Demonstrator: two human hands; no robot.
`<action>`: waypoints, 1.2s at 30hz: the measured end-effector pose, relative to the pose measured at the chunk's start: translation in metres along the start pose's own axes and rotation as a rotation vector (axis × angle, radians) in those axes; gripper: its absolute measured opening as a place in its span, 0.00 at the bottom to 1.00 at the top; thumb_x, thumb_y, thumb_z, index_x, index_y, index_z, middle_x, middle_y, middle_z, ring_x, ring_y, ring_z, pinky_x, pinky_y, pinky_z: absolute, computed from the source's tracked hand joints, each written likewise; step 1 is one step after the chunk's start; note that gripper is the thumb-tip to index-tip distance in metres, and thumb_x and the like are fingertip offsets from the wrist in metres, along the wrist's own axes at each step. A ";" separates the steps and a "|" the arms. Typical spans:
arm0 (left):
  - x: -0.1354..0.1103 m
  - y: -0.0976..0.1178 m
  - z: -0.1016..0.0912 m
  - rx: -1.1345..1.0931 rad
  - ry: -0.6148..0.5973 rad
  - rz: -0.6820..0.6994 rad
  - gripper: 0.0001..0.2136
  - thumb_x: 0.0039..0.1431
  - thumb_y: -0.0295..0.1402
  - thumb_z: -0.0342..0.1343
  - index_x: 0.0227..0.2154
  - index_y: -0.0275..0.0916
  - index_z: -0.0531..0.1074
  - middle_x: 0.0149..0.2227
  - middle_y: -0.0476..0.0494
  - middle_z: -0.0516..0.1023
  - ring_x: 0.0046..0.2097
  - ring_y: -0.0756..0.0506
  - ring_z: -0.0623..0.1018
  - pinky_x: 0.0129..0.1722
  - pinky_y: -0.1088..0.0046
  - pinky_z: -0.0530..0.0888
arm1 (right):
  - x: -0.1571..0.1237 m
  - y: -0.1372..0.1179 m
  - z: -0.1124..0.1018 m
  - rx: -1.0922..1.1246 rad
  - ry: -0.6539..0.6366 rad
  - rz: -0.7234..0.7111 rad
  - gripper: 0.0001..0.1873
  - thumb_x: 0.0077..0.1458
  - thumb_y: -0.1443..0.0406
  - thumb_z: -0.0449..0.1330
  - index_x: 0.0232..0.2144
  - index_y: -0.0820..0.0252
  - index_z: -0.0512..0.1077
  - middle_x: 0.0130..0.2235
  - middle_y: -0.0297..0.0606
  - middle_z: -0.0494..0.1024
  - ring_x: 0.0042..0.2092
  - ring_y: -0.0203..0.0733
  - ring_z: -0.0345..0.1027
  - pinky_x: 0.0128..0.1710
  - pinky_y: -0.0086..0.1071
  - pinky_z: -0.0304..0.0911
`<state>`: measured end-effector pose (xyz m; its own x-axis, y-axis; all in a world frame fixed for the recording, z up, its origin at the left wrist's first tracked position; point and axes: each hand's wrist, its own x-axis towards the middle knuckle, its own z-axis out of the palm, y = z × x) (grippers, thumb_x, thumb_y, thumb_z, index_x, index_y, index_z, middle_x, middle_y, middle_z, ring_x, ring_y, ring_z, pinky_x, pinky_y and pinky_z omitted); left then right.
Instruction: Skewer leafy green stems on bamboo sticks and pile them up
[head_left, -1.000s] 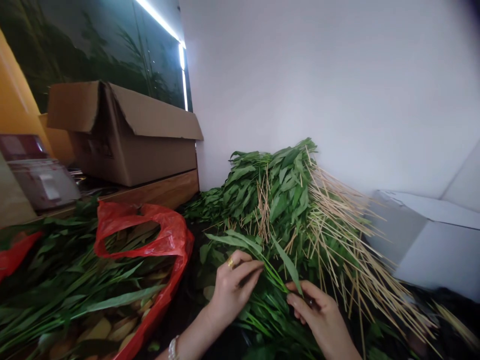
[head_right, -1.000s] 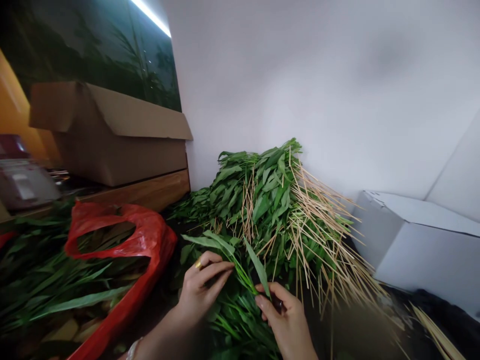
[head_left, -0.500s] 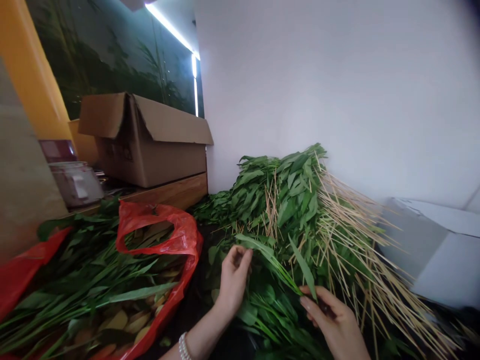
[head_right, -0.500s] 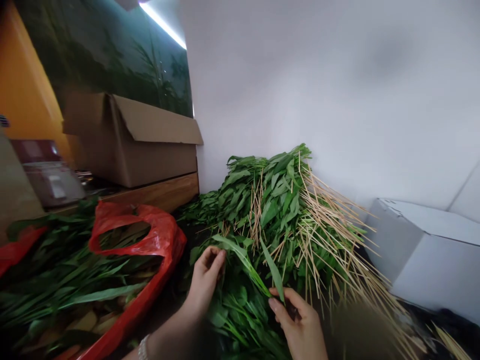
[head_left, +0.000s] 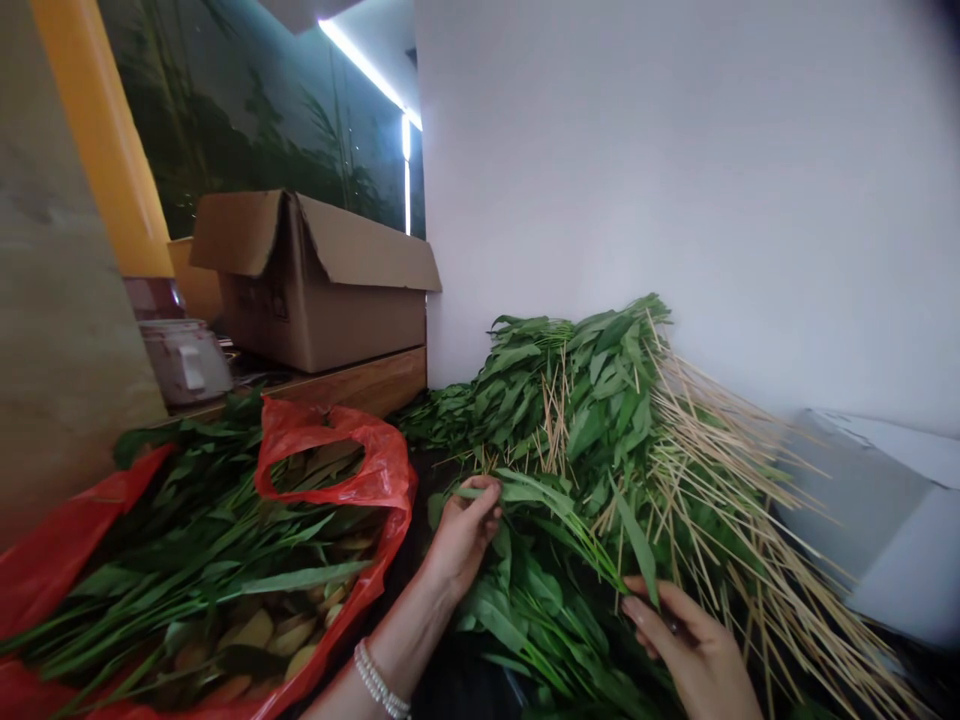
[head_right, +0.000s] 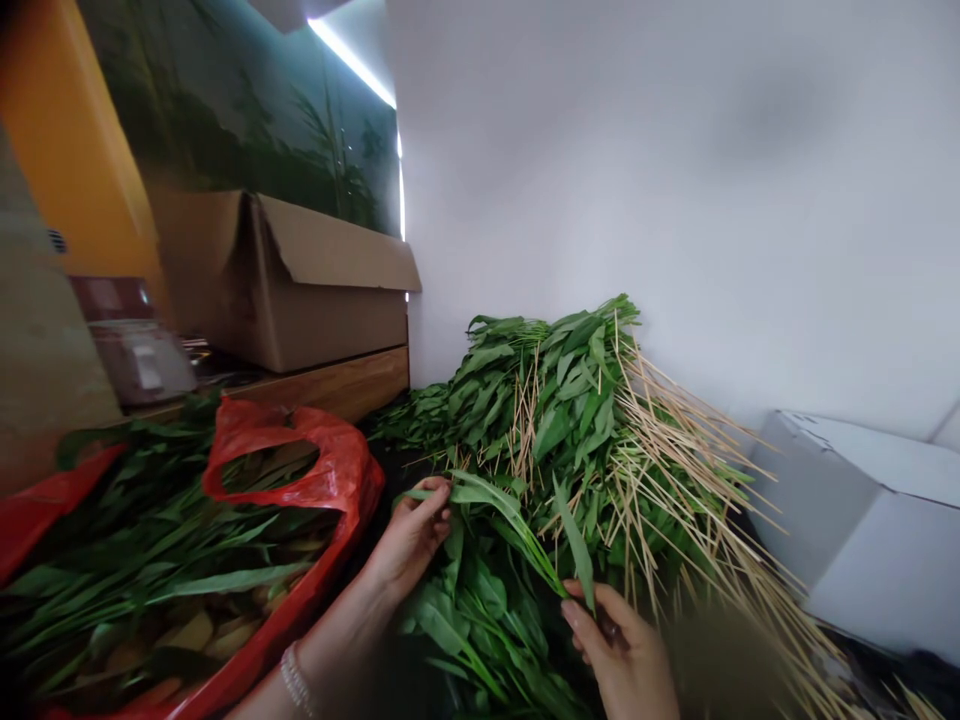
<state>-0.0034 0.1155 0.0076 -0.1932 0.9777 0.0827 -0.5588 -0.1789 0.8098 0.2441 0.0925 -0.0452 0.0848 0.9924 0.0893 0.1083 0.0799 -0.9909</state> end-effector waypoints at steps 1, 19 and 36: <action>-0.001 0.001 0.001 0.033 -0.027 0.028 0.13 0.46 0.36 0.66 0.29 0.36 0.69 0.25 0.54 0.66 0.25 0.57 0.68 0.22 0.85 0.61 | 0.000 0.000 0.000 0.012 0.010 0.003 0.26 0.37 0.49 0.67 0.35 0.60 0.77 0.27 0.36 0.76 0.26 0.38 0.65 0.25 0.29 0.63; -0.015 -0.003 -0.001 1.137 -0.162 1.192 0.12 0.56 0.18 0.50 0.28 0.41 0.74 0.35 0.44 0.72 0.40 0.46 0.71 0.39 0.66 0.69 | 0.008 0.004 -0.006 0.145 0.122 -0.024 0.25 0.35 0.51 0.69 0.35 0.61 0.76 0.26 0.35 0.75 0.26 0.38 0.65 0.23 0.29 0.62; -0.027 -0.010 0.004 1.358 -0.259 1.243 0.17 0.54 0.25 0.58 0.45 0.50 0.73 0.35 0.47 0.75 0.43 0.44 0.70 0.46 0.61 0.64 | -0.002 -0.005 0.002 0.043 -0.071 0.003 0.22 0.43 0.52 0.65 0.36 0.61 0.77 0.25 0.34 0.73 0.25 0.35 0.62 0.23 0.28 0.59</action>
<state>0.0108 0.0909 -0.0003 0.2508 0.3845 0.8884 0.7626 -0.6438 0.0634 0.2413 0.0901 -0.0409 0.0141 0.9967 0.0803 0.0655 0.0792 -0.9947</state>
